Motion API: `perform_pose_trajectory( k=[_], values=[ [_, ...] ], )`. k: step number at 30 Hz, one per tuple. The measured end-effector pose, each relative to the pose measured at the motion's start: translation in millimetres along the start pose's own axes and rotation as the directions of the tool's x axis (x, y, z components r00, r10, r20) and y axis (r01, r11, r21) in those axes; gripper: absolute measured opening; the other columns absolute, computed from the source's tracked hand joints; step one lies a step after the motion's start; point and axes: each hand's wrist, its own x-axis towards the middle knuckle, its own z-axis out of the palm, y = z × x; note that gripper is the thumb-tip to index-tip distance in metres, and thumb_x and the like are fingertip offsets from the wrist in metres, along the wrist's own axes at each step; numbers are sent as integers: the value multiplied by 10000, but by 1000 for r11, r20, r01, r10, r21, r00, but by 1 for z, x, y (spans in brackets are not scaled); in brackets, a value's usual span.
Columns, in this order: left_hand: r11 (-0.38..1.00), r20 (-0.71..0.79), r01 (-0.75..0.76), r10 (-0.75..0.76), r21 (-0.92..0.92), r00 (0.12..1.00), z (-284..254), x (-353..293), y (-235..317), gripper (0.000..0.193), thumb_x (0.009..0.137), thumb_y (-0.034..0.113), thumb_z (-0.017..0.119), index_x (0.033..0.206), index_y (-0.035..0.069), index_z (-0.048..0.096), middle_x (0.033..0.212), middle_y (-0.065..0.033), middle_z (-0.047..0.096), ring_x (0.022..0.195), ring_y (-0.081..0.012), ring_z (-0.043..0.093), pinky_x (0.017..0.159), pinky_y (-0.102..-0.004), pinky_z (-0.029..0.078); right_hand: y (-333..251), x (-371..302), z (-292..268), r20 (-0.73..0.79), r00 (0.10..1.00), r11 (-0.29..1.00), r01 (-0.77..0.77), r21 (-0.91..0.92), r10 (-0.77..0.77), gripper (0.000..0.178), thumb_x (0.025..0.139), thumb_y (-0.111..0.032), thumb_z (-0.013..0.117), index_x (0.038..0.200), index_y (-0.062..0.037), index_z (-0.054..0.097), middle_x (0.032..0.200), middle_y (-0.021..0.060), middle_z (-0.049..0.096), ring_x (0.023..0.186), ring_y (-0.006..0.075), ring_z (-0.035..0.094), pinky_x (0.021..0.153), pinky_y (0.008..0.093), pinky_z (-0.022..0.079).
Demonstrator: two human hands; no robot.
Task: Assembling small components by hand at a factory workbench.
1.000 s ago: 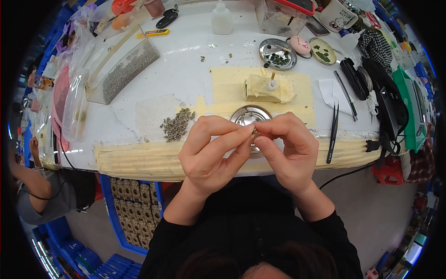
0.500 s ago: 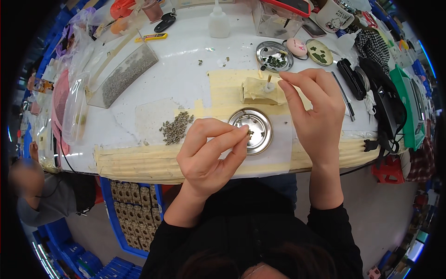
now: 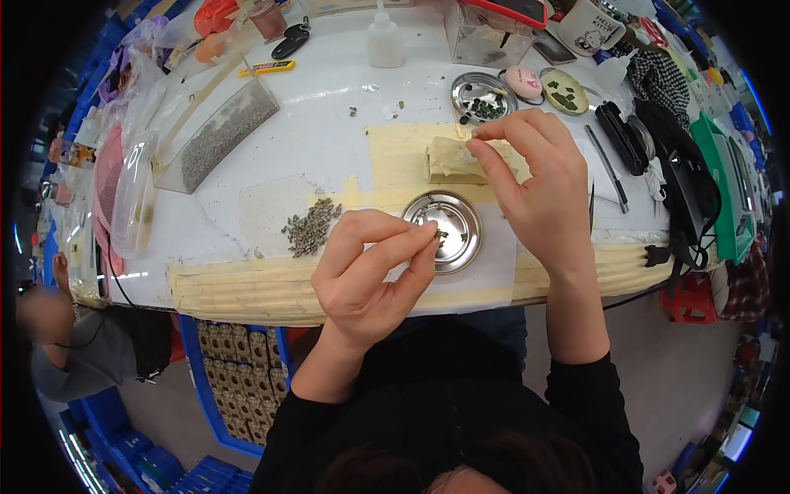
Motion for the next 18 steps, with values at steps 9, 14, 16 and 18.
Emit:
perform_pose_trajectory(
  k=[9, 14, 16, 18],
  values=[
    [1000, 1, 7, -7, -13, 1000, 0, 0, 0, 284, 681, -105, 776, 941, 1, 738, 853, -69, 660, 738, -198, 621, 620, -294, 469, -3, 1, -4, -59, 998, 999, 21, 35, -19, 80, 808, -58, 744, 858, -43, 684, 836, 78, 635, 810, 268, 611, 707, 346, 482],
    [1000, 3, -9, 9, 7, 1000, -1, -1, 0, 289, 676, -103, 776, 942, 4, 742, 851, -69, 658, 734, -199, 622, 622, -295, 470, -22, -9, -16, -151, 987, 945, 3, 327, 50, 83, 826, -13, 738, 884, -11, 680, 877, 78, 672, 823, 215, 631, 731, 306, 489],
    [1000, 0, -11, 11, 3, 1000, -1, 1, 0, 290, 675, -103, 777, 941, 6, 743, 848, -68, 656, 733, -200, 622, 624, -297, 471, -33, -17, -20, -24, 984, 776, -123, 618, 175, 74, 849, -10, 730, 888, 5, 670, 899, 72, 685, 838, 190, 630, 730, 305, 492],
    [1000, 0, -9, 9, -4, 1000, 0, 0, 0, 290, 675, -102, 777, 942, 8, 744, 846, -67, 655, 732, -200, 623, 625, -299, 473, -32, -25, -13, 48, 980, 653, -164, 739, 193, 89, 936, -56, 674, 948, 21, 633, 918, 77, 690, 845, 146, 643, 732, 276, 511]
  ],
)
